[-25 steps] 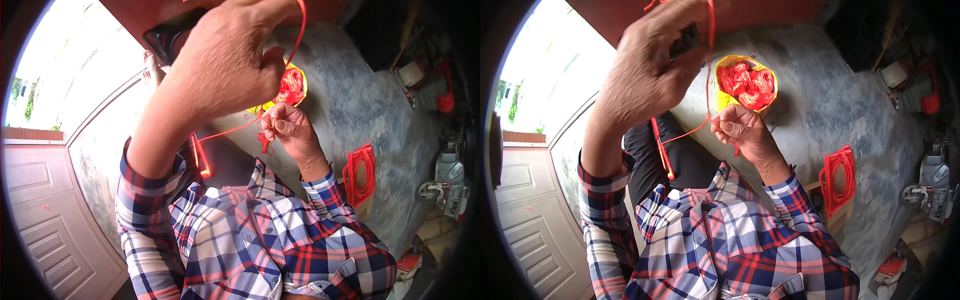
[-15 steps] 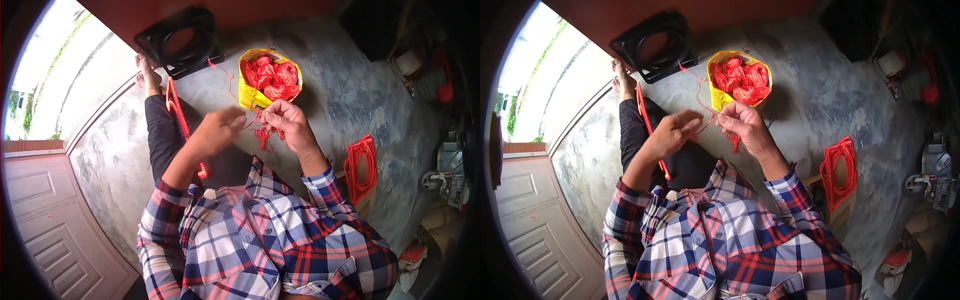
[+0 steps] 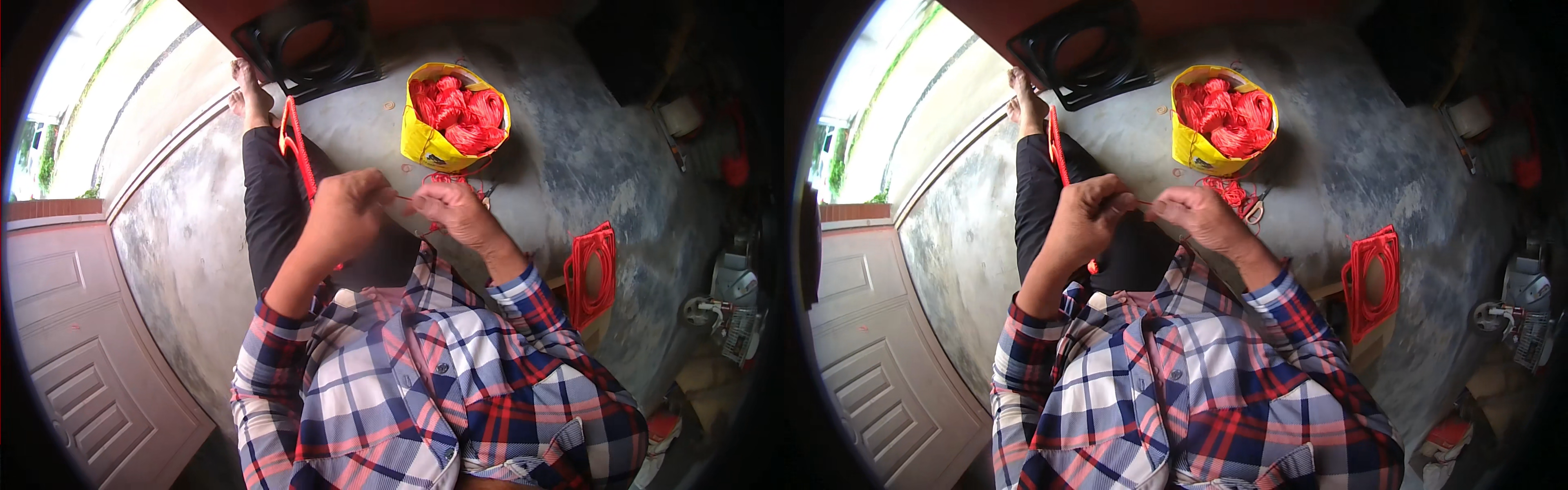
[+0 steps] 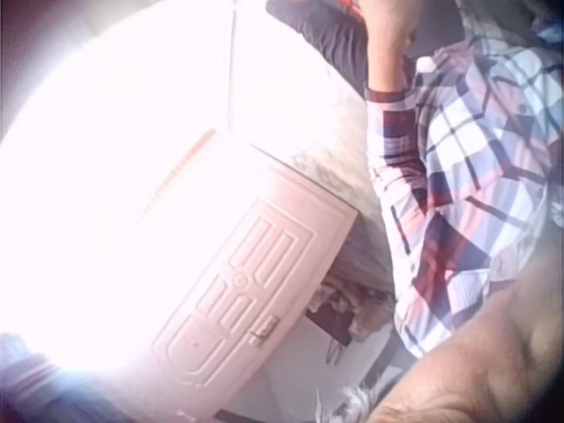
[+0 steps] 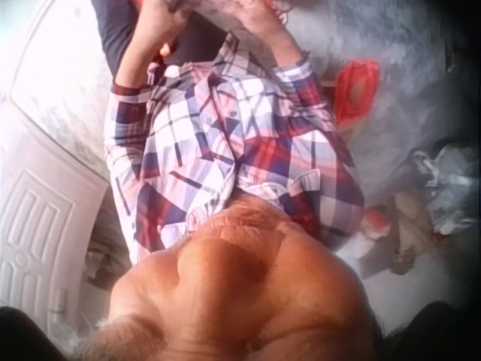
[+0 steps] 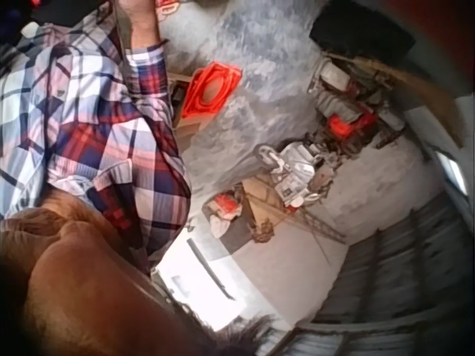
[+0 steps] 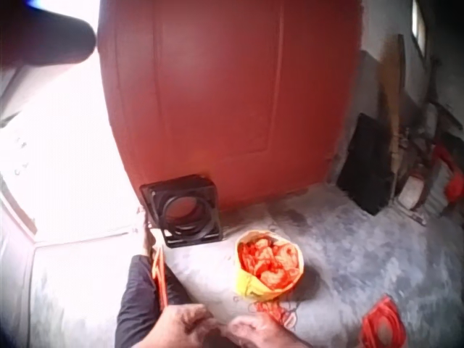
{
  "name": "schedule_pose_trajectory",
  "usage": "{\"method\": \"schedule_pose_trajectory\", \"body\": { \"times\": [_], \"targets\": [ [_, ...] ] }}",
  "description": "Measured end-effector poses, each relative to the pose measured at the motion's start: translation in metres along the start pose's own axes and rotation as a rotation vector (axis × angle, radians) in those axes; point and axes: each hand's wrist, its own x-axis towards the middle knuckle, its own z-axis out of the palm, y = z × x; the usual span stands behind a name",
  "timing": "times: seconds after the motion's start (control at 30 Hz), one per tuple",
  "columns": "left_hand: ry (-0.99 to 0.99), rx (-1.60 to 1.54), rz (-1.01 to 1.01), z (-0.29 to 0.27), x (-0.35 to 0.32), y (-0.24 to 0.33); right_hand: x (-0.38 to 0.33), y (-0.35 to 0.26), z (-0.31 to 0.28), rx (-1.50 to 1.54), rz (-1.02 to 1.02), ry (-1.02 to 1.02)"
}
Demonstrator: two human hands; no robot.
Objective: The recorder is wrapping a red plastic frame with red raffia twine, occasionally using scissors to cut the material.
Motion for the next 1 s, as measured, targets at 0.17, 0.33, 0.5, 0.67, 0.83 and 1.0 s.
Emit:
{"method": "schedule_pose_trajectory", "body": {
  "times": [0.17,0.33,0.5,0.67,0.83,1.0],
  "targets": [
    [0.067,0.015,-0.186,-0.018,-0.007,-0.015,-0.024,0.047,-0.064,-0.139,0.259,-0.123],
    [0.178,-0.075,-0.112,-0.003,-0.011,-0.018,-0.022,0.138,-0.096,-0.665,0.264,-0.123],
    [0.257,-0.618,-0.226,-0.031,-0.021,-0.002,-0.033,0.225,-0.098,-0.805,0.501,-0.048],
    [0.193,-0.687,-0.136,-0.024,-0.042,0.01,-0.075,0.292,-0.119,-0.999,0.674,-0.079],
    [0.224,-0.736,-0.136,-0.027,-0.043,0.003,-0.082,0.276,-0.133,-0.795,0.731,-0.083],
    [0.056,-0.196,-0.082,-0.009,-0.036,0.01,-0.009,0.124,-0.074,-0.936,0.305,0.049]
  ]
}}
